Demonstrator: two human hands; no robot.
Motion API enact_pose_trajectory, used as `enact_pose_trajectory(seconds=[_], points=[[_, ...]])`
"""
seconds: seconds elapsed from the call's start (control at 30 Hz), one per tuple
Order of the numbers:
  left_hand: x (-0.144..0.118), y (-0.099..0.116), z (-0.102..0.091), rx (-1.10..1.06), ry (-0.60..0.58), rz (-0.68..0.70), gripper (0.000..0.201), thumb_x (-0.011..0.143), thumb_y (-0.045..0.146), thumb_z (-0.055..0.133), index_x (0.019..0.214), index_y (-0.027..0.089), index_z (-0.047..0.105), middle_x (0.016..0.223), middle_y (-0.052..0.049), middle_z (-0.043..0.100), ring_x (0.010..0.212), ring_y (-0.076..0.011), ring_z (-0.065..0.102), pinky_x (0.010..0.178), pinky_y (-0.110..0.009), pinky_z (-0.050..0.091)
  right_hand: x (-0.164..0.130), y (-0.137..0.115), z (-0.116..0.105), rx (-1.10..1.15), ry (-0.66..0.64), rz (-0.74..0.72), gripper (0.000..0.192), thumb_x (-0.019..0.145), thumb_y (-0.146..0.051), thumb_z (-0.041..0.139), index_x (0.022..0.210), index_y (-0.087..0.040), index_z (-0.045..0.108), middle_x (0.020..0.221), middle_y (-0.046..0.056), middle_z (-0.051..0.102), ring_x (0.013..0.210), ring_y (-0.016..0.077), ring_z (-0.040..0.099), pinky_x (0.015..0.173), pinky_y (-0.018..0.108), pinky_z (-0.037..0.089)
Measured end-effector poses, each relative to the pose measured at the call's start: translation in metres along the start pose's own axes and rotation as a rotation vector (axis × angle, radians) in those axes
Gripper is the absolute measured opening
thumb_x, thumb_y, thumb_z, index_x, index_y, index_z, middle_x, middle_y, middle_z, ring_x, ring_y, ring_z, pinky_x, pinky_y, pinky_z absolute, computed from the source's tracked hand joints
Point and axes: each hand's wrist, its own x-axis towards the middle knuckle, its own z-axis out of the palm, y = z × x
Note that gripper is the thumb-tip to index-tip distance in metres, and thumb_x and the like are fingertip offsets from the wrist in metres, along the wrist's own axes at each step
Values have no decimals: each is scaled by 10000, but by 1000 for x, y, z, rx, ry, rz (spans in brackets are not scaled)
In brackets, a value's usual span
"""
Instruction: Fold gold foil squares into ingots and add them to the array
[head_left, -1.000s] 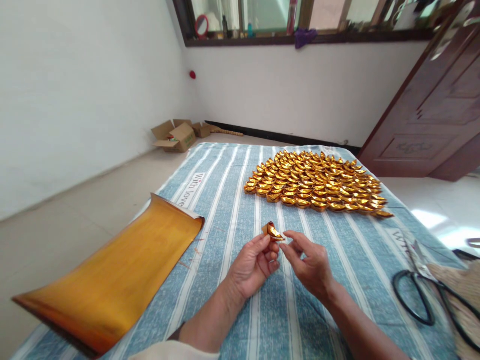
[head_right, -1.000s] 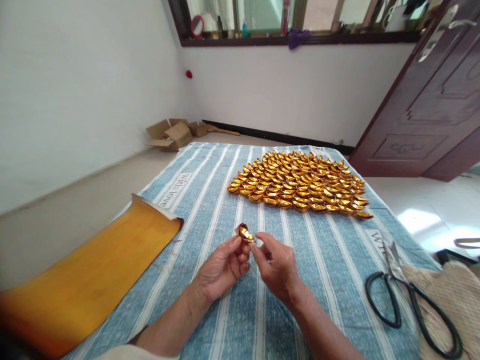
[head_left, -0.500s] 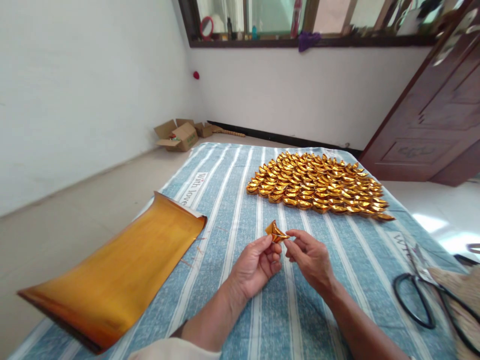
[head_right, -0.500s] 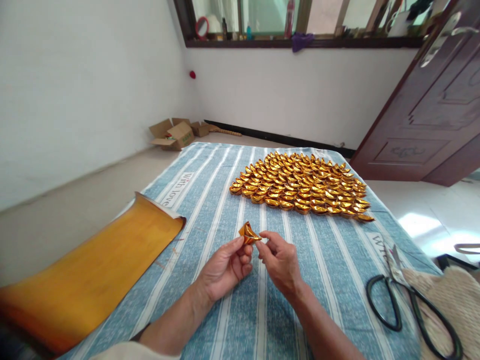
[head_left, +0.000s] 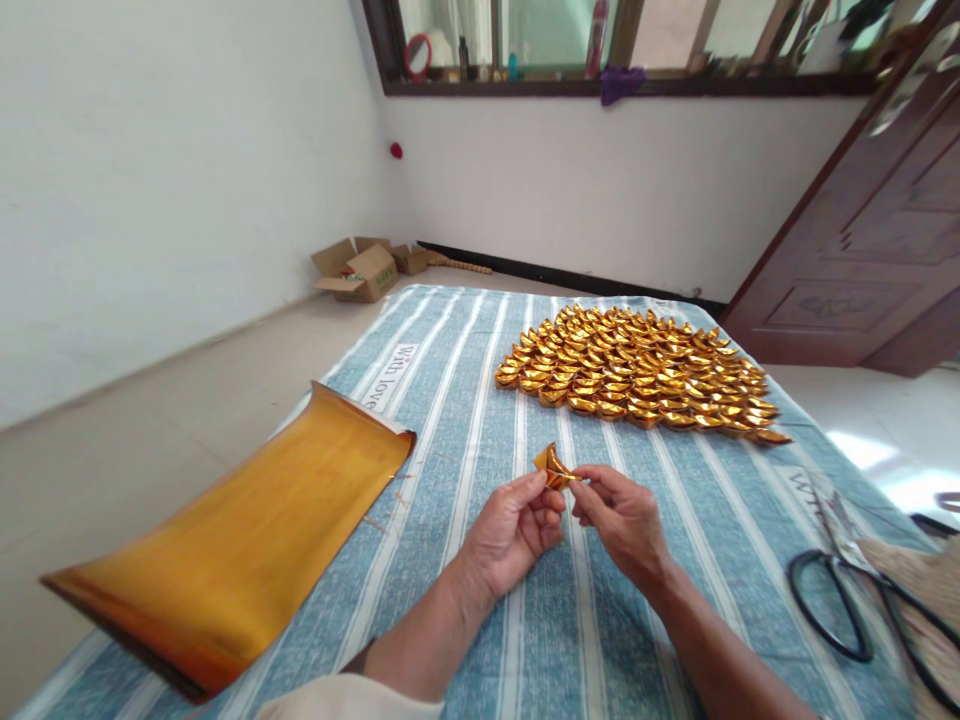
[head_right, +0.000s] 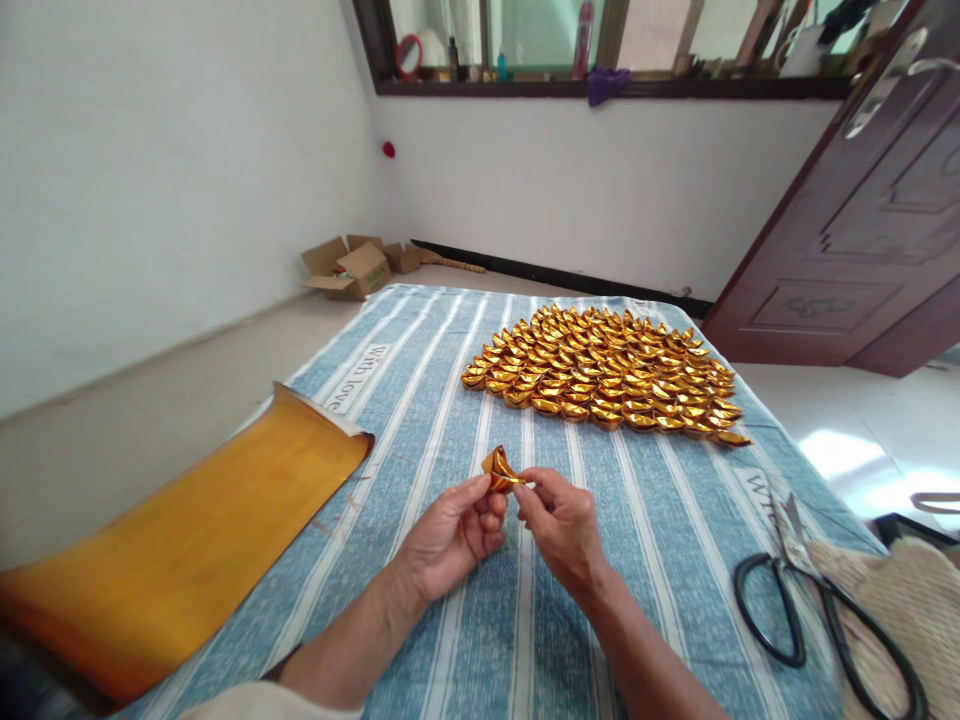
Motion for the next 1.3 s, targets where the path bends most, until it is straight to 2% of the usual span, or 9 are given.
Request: enact_pose_trajectory(seconds=[0.2,0.47,0.67,0.8,0.9,1.03,1.1,1.17,1.3], points=[[0,1,-1,22,-14,10,99,872,146,594,836,78,656,643,-38,640,474,-66,573,492,-174,508,1,-2,2,48,-17,19,279,813,-406,615,939,-161,659,557,-12,623,498,131,605,489,235,521],[0,1,0,46,-5,13,111,882,121,566,817,78,645,640,-35,630,473,-61,567,477,-161,496,5,1,7,191,-33,127,354,765,-486,654,895,-157,669,521,-24,593,480,117,574,454,210,470],[0,2,-2,112,67,6,95,871,149,580,831,84,636,650,-39,631,473,-62,563,478,-165,485,4,4,9,232,-39,143,360,751,-494,667,875,-156,663,500,-25,586,456,103,542,447,200,456],[0,4,-6,288,155,13,107,844,189,604,838,88,638,640,-41,631,454,-67,543,461,-175,465,6,4,7,213,-25,147,376,744,-502,668,878,-151,657,523,-13,603,467,106,543,464,207,463],[-3,7,-7,469,244,90,143,807,240,628,840,102,650,652,-34,636,479,-75,544,467,-177,446,7,6,6,193,-28,141,386,745,-510,662,876,-147,653,535,-5,607,471,109,538,470,212,459],[-4,16,-9,801,350,373,257,720,255,677,940,124,669,818,-53,688,680,-135,620,573,-211,477,7,10,6,120,-55,100,355,780,-487,628,892,-151,656,516,-19,572,462,107,513,466,210,426],[-2,20,-10,905,313,487,391,668,225,706,1044,129,654,945,-68,695,841,-177,639,725,-258,503,7,12,6,59,-89,54,323,807,-459,601,894,-153,658,516,-26,552,460,100,492,465,206,398],[-1,23,-12,947,220,513,483,635,204,723,1102,122,633,1015,-82,690,957,-211,628,854,-305,485,7,13,6,-1,-128,-1,292,825,-429,580,882,-154,660,524,-30,534,464,93,468,464,203,365],[3,25,-16,974,100,443,479,616,201,730,1078,116,638,980,-86,699,965,-243,630,844,-324,487,7,13,5,-64,-187,-67,266,837,-401,565,864,-154,660,514,-45,487,460,85,424,466,207,319]])
